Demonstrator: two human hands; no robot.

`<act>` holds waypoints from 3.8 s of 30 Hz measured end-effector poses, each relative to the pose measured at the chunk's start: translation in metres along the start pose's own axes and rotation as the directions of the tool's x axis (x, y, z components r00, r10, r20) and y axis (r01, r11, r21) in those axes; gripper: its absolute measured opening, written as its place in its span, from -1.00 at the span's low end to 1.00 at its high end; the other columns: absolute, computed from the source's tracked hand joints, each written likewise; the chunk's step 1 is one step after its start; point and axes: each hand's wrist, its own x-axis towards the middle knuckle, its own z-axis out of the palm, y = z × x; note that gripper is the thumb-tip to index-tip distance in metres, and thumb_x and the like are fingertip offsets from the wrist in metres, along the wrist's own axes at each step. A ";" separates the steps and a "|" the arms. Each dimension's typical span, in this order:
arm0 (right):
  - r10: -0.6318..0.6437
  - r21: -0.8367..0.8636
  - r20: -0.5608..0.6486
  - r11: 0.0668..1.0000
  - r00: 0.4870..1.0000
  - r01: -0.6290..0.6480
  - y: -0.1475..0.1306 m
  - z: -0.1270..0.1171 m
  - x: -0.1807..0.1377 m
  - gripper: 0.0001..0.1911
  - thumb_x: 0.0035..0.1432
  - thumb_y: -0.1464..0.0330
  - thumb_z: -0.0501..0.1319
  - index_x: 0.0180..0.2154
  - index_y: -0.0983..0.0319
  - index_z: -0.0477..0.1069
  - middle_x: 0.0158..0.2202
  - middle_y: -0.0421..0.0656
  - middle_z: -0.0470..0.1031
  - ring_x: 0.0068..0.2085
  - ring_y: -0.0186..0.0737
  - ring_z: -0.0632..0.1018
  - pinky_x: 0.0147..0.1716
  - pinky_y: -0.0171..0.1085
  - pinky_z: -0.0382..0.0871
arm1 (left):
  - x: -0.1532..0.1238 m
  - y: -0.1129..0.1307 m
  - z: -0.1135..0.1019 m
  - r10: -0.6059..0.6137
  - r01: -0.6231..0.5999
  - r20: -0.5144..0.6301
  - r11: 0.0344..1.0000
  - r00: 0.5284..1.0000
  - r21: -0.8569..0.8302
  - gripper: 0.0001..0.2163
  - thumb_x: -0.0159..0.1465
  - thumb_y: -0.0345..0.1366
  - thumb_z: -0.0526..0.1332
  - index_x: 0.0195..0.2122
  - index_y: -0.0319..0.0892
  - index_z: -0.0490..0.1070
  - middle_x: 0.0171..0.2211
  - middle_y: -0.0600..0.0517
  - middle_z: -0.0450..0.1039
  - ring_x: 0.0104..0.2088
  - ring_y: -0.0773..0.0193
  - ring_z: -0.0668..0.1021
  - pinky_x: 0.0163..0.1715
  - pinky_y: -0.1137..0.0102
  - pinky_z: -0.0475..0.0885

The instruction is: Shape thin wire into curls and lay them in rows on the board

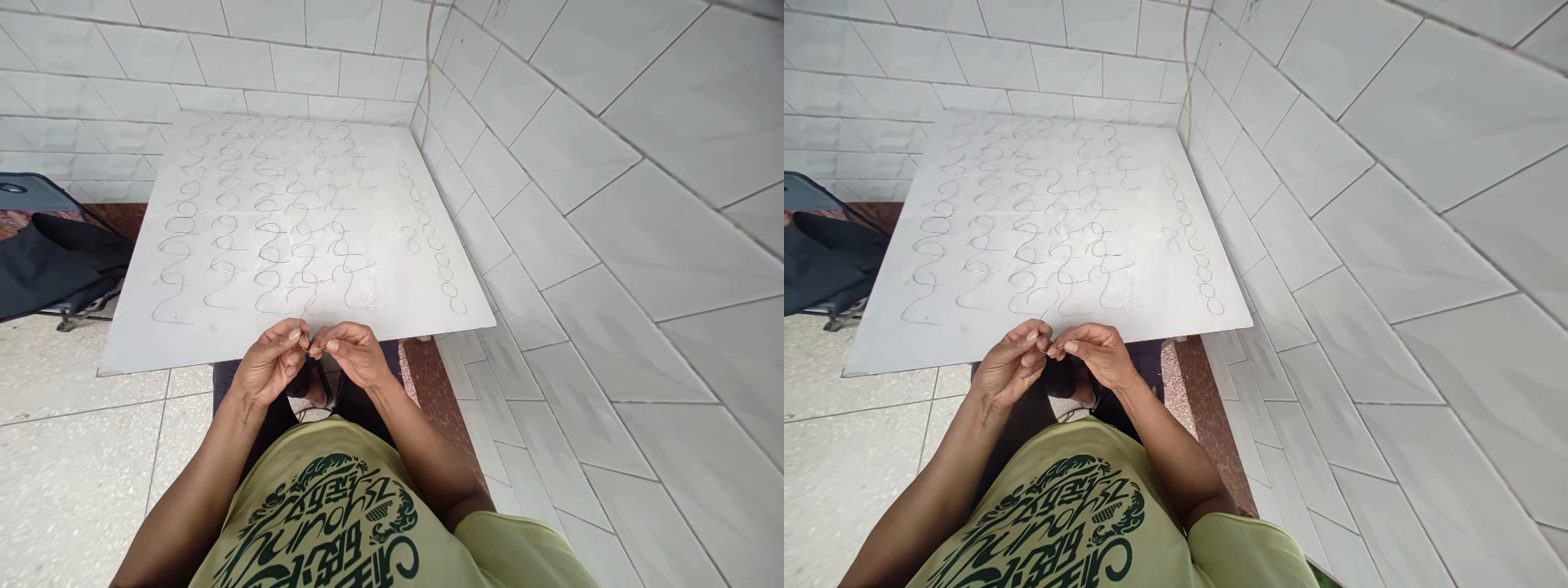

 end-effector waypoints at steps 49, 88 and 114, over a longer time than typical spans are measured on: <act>0.050 -0.119 -0.090 0.991 0.995 -0.061 -0.006 -0.024 -0.009 -0.70 0.18 0.13 0.43 -0.30 0.24 0.55 -0.32 -0.11 0.68 -0.40 -0.23 0.64 -0.40 -0.26 0.47 | 0.001 0.039 -0.003 0.174 -0.149 -0.064 0.946 0.983 0.287 -0.77 0.22 -0.21 0.44 -0.25 -0.31 0.58 -0.46 0.03 0.44 -0.52 0.40 0.46 -0.56 0.51 0.44; 0.080 -0.059 -0.239 0.994 0.968 -0.096 0.010 -0.009 -0.011 -0.73 0.23 0.17 0.40 -0.32 0.24 0.50 -0.39 -0.11 0.65 -0.45 -0.26 0.59 -0.44 -0.28 0.47 | 0.002 0.024 -0.020 0.252 -0.217 -0.049 0.904 0.966 0.369 -0.53 0.31 -0.13 0.33 0.19 -0.24 0.48 0.03 -0.26 0.57 -0.26 0.19 0.63 -0.29 0.32 0.55; 0.392 -0.148 0.110 0.915 0.914 -0.375 -0.029 -0.009 0.022 -0.58 0.29 0.03 0.30 -0.25 0.30 0.58 -0.62 -0.32 0.32 -0.65 -0.49 0.19 -0.70 -0.43 -0.02 | -0.011 0.008 0.012 0.507 -0.154 0.143 -0.020 0.850 0.988 -0.62 0.44 -0.16 0.12 0.15 -0.19 0.56 -0.33 -0.02 0.68 -0.36 0.18 0.67 -0.26 0.31 0.54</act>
